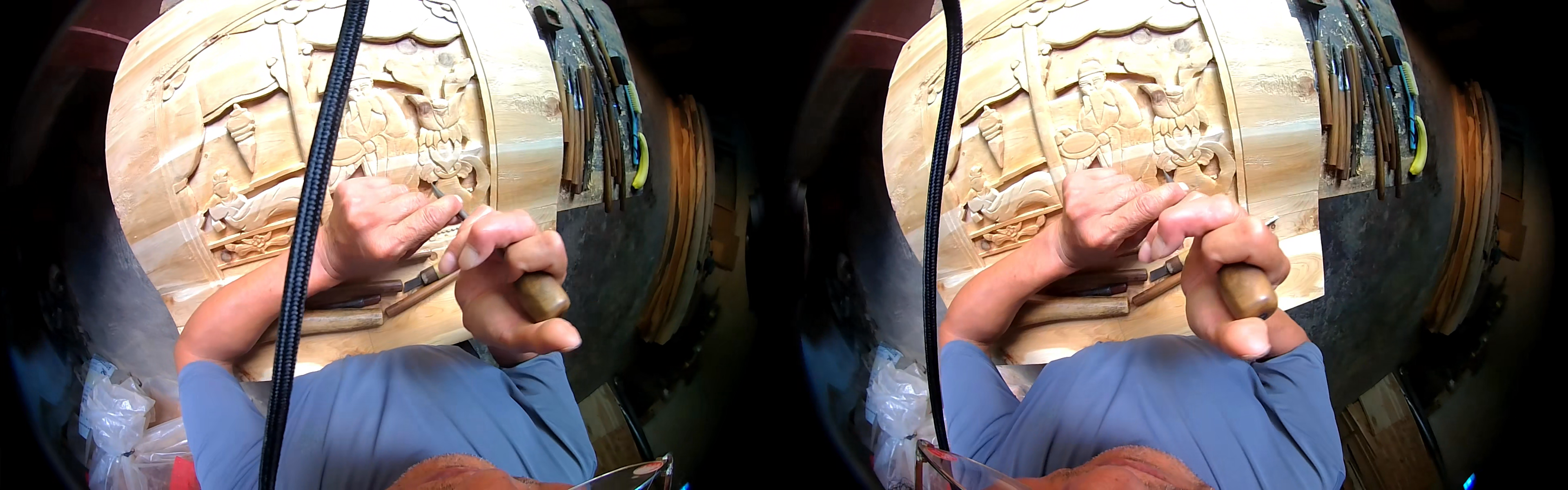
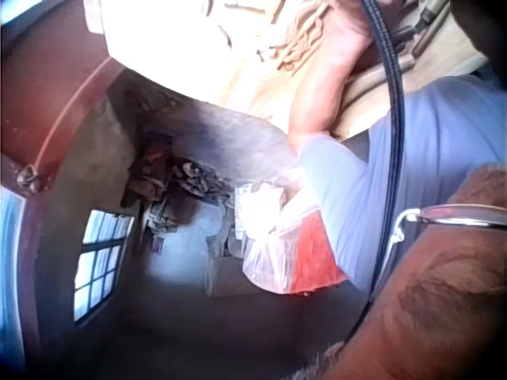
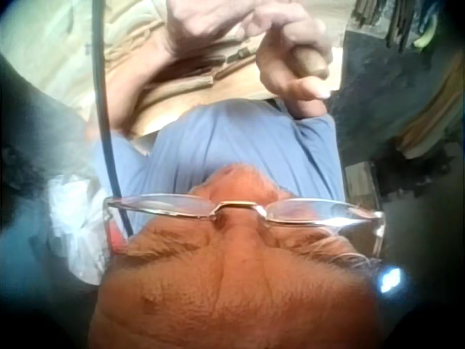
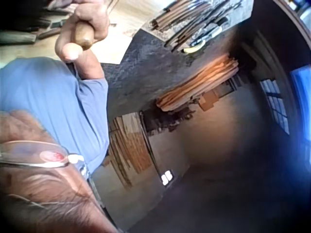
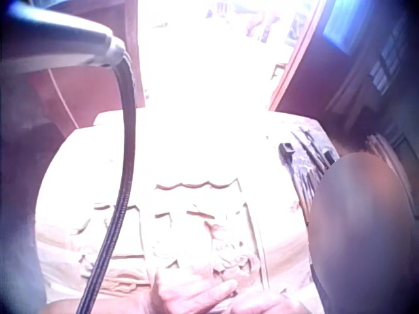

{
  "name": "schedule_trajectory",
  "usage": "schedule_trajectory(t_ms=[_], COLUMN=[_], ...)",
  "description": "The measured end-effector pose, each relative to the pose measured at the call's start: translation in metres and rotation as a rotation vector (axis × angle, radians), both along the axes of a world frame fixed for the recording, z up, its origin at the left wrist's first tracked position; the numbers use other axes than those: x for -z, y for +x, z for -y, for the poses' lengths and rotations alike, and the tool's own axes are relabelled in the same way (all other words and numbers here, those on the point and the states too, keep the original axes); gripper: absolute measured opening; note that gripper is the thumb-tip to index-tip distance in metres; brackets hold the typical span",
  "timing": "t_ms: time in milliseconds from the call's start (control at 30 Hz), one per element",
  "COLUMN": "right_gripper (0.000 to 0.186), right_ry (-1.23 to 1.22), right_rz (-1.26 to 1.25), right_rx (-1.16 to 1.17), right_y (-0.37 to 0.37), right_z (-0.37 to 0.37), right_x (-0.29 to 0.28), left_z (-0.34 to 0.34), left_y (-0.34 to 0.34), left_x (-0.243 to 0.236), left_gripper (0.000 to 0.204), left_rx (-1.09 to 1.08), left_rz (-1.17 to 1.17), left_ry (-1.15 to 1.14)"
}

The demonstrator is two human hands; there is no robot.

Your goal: The person carves a wooden relief by hand, using a chisel to carefully remove shavings and shape the details of figures and scenery. They apply steady pressure to the tool while stabilizing the workpiece with their other hand.

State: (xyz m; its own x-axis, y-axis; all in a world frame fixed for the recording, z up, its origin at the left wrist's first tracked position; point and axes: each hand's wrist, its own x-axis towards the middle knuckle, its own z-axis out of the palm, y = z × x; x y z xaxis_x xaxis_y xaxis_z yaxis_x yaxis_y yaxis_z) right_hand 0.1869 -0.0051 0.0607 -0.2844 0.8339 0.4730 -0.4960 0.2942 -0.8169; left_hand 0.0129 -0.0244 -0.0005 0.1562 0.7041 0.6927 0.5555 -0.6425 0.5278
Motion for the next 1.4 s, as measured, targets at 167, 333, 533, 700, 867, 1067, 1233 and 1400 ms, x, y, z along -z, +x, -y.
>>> schedule_trajectory(t_ms=[167,333,533,700,867,1067,1233,1400], right_gripper=[0.078,0.071,0.075,0.074,0.073,0.073,0.073,0.074], right_ry=[0.045,0.085,-0.023,-0.041,-0.035,-0.032,-0.039,-0.042], right_rz=[0.095,0.151,0.034,-0.004,-0.009,-0.001,-0.007,-0.008], right_rx=[-0.094,-0.150,-0.088,-0.072,-0.091,-0.090,-0.092,-0.097], right_y=[0.014,0.021,0.016,0.012,0.010,0.010,0.010,0.011], right_z=[-0.004,-0.020,-0.019,-0.019,-0.023,-0.025,-0.025,-0.026], right_x=[-0.006,-0.008,-0.002,0.003,0.006,0.010,0.010,0.009], left_z=[-0.001,-0.008,-0.011,-0.009,-0.008,-0.009,-0.009,-0.008], left_y=[-0.003,-0.004,0.001,-0.001,-0.001,0.001,0.000,-0.001], left_x=[0.005,0.008,0.014,0.014,0.012,0.015,0.014,0.015], left_gripper=[0.040,0.046,0.052,0.049,0.047,0.044,0.043,0.043], left_rx=[0.027,0.070,0.023,0.011,-0.002,-0.012,-0.009,-0.008], left_rz=[-0.009,0.022,0.036,0.015,0.007,0.000,-0.004,-0.005], left_ry=[-0.041,-0.070,-0.058,-0.107,-0.149,-0.158,-0.162,-0.163])
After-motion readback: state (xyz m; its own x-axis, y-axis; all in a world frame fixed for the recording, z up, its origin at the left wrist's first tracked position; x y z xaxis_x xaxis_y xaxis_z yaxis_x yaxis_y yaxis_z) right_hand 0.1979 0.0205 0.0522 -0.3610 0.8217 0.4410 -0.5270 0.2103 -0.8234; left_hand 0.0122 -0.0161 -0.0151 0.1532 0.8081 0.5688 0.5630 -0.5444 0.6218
